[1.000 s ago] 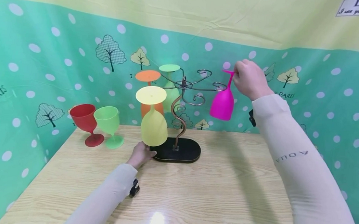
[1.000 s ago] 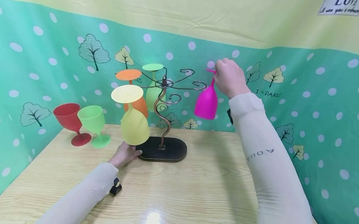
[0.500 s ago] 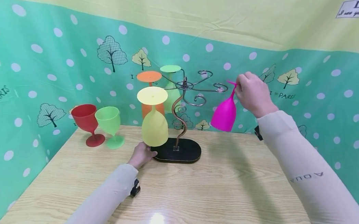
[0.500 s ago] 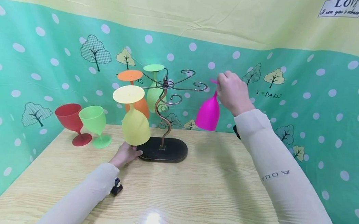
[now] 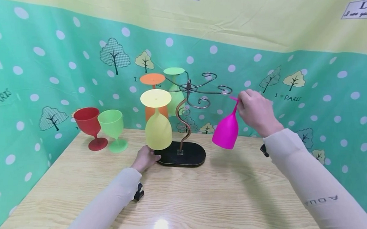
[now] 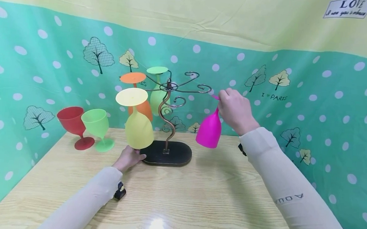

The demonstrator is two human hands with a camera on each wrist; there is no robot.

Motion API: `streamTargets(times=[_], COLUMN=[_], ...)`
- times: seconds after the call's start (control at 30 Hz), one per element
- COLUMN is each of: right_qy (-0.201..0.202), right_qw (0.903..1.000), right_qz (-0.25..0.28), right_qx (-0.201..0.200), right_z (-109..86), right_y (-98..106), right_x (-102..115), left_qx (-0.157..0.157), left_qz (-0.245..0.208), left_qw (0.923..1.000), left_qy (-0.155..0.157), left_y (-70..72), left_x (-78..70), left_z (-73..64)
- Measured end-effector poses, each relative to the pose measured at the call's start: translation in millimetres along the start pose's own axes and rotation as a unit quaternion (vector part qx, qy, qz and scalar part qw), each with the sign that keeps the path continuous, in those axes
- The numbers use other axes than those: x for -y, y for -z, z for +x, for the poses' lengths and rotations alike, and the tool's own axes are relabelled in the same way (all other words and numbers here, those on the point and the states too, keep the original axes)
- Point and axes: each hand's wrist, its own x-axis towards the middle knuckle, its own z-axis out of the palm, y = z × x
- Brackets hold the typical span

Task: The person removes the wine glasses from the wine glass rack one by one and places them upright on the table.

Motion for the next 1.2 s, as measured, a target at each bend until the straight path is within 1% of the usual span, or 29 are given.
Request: streamTargets(times=[0.1,0.23,0.4,0.5,0.6,0.7,0.9,1.0,1.07,1.1,1.2], right_qy=[0.005,0.004,-0.002,-0.011,-0.025,-0.042,-0.056,-0.065,-0.074,-0.078,-0.087], right_qw=[1.0000,1.0000,1.0000,0.9999,0.9995,0.9988,0.9969,0.9959,0.9953,0.9949,0.9941], right_qz=[0.002,-0.001,0.001,0.006,0.016,0.025,0.049,0.058,0.059,0.061,0.064], right_qx=[-0.002,-0.004,-0.007,-0.004,0.005,0.012,0.024,0.024,0.023,0.021,0.010], right_z=[-7.4,-16.2,-25.9,-31.2,-36.7,-42.5,-52.8,-58.5,-63.0,-65.2,-71.7], right_y=[-3,-8,-13,-17,-21,-26,-36,-39,-40,-41,-44], right_x=[2,5,7,9,11,12,14,16,18,19,22], left_qx=[-0.003,-0.004,-0.006,-0.010,-0.022,-0.024,-0.018,-0.017,-0.011,-0.007,-0.004], left_qz=[0.016,0.026,0.016,0.012,0.020,0.020,0.005,0.001,0.002,-0.005,-0.015], left_qw=[0.9999,0.9997,0.9999,0.9999,0.9995,0.9995,0.9993,0.9988,0.9986,0.9985,0.9988], left_qy=[-0.005,-0.002,0.004,0.006,0.004,0.004,0.033,0.046,0.051,0.054,0.047], left_y=[-0.6,-1.2,-0.8,0.3,0.9,-0.2,-1.7,1.1,2.7,3.0,1.1], left_x=[0.5,1.7,0.9,-0.2,-2.5,-3.1,-0.8,-3.4,-6.3,-7.8,-11.9], left_z=[0.8,2.0,1.1,-1.5,-4.4,-5.4,-5.9,-11.9,-18.1,-21.7,-32.8])
